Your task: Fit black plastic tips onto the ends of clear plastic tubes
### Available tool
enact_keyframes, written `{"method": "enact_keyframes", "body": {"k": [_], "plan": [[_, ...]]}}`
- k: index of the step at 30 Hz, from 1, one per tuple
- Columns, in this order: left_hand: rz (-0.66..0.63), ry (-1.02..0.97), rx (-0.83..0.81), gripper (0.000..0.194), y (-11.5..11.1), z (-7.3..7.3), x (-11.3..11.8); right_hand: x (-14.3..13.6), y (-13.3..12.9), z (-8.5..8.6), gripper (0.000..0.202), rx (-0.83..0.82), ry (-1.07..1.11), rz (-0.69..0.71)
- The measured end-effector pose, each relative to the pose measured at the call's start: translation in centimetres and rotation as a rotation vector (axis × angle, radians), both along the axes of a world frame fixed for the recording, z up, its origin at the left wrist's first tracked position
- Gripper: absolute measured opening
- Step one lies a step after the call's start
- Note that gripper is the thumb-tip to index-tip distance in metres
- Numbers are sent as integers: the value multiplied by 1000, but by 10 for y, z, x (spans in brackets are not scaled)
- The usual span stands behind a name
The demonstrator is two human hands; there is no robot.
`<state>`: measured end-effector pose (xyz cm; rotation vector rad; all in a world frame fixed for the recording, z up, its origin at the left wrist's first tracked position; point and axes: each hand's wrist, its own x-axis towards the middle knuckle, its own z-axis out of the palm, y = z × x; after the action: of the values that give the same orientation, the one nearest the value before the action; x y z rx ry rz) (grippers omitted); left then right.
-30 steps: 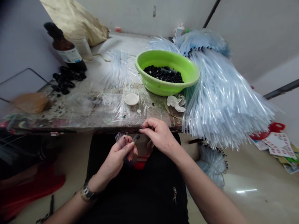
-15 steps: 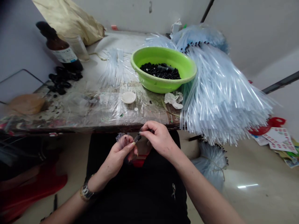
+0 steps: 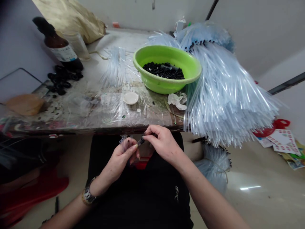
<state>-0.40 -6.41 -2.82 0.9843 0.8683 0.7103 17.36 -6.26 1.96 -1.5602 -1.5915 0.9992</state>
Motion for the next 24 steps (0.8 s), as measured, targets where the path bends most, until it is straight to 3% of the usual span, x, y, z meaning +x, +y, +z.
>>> {"method": "enact_keyframes", "body": {"k": [14, 24], "plan": [[-43, 123, 32, 21, -1, -6, -2, 0, -7, -1, 18, 3, -108, 69], [-36, 159, 46, 20, -2, -4, -2, -2, -13, -16, 13, -89, 66, -9]]}}
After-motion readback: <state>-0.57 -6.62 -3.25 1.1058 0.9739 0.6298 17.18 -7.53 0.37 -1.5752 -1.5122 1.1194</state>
